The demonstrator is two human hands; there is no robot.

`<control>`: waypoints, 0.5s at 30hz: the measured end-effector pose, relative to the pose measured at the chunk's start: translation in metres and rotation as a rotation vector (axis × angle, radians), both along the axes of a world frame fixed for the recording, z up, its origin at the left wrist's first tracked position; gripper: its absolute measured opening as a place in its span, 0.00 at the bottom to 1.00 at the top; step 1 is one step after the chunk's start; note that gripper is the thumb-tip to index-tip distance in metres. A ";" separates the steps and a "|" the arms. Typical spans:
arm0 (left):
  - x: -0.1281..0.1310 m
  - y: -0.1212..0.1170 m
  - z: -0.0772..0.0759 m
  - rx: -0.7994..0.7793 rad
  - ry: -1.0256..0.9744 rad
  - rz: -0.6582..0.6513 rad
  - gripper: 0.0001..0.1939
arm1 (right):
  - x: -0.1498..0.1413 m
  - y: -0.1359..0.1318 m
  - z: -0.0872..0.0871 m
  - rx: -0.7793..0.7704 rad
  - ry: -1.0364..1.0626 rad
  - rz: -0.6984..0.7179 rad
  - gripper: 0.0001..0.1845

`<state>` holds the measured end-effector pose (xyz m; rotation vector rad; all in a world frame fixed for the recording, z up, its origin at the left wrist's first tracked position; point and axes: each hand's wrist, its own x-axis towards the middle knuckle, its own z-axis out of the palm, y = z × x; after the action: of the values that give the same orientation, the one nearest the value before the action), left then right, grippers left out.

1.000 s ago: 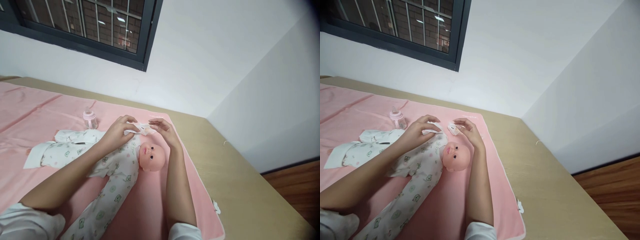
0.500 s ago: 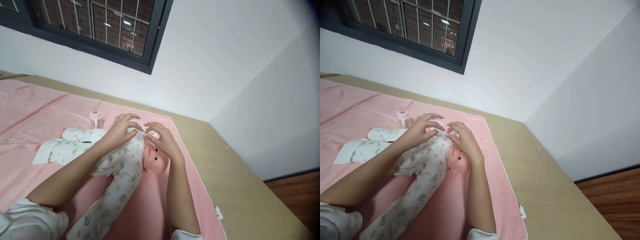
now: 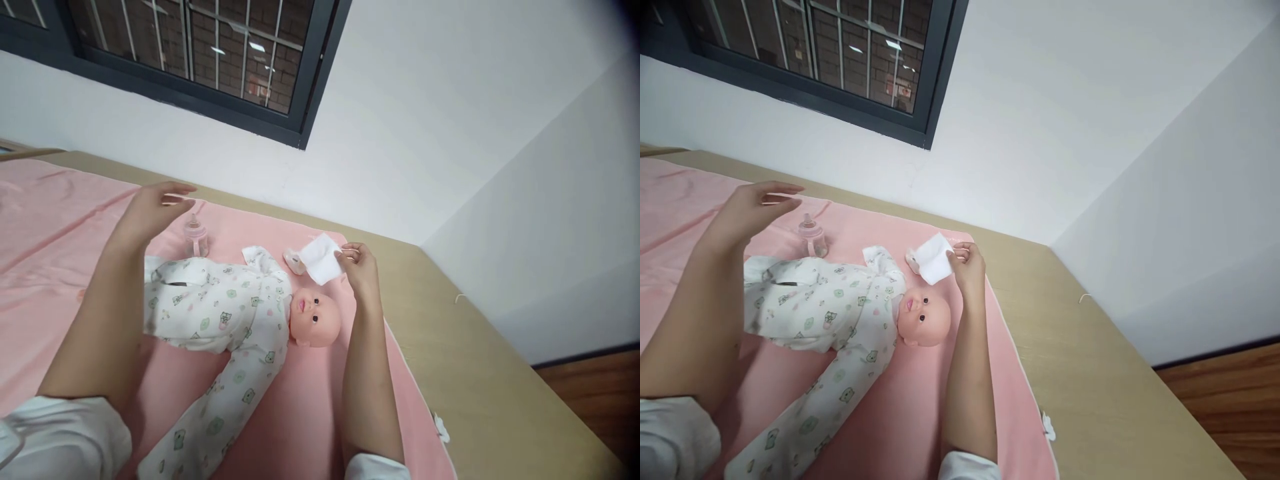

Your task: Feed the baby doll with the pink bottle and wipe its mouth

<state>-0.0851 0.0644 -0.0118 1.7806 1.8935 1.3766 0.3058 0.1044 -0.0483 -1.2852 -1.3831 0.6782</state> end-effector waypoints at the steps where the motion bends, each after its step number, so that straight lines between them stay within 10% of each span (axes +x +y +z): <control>1: -0.011 0.006 -0.007 -0.036 -0.007 0.023 0.26 | 0.005 0.004 -0.004 -0.002 -0.023 -0.041 0.18; 8: -0.063 0.049 -0.066 -0.302 0.137 0.036 0.38 | 0.023 0.017 -0.025 -0.131 -0.135 -0.025 0.11; 15: -0.051 0.065 -0.078 -0.443 0.085 -0.073 0.40 | 0.012 0.021 -0.024 -0.034 -0.002 0.044 0.20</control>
<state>-0.1360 0.1296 -0.0903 1.6808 1.9597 0.7849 0.3178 0.1255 -0.0722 -1.2857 -1.4097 0.7332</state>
